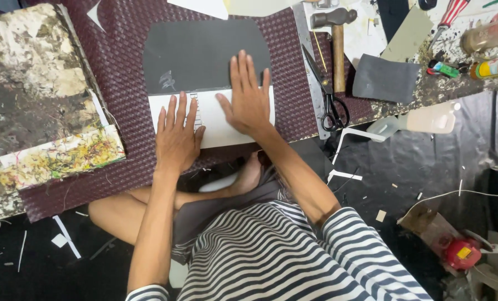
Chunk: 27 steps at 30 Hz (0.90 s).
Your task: Apply glue to a material, attach a label, and trim the edges with scissors
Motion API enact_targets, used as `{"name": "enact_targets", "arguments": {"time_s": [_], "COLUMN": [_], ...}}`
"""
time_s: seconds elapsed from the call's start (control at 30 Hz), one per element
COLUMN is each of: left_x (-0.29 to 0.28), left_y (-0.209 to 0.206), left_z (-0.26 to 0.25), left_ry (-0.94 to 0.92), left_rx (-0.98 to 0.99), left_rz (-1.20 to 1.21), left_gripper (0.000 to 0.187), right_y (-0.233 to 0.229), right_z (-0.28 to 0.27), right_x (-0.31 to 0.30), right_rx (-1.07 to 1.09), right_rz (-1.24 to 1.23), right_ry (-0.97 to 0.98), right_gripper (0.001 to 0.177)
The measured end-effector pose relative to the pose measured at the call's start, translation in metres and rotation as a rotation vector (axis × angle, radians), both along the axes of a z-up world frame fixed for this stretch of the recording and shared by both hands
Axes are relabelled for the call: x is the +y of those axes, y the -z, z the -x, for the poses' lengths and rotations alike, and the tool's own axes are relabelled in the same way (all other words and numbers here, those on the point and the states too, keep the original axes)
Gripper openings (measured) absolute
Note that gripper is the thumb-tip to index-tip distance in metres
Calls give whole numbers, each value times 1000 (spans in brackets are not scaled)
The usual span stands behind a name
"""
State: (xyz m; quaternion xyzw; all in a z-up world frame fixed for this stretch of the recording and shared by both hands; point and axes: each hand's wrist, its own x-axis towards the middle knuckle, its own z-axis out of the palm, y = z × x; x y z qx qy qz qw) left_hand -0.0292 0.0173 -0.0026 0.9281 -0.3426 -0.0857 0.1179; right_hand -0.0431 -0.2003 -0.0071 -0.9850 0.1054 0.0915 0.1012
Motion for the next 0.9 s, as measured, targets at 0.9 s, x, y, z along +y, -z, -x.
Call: {"name": "enact_targets", "arguments": {"time_s": [0.9], "left_x": [11], "left_y": [-2], "left_z": [-4], "left_ry": [-58], "left_rx": [121], "left_rz": [505], "left_gripper": [62], "right_y": [-17], "right_z": [-1], "right_x": [35], "right_rx": [-76], "right_rz": [-30], "right_ry": [-156], "right_gripper": [87]}}
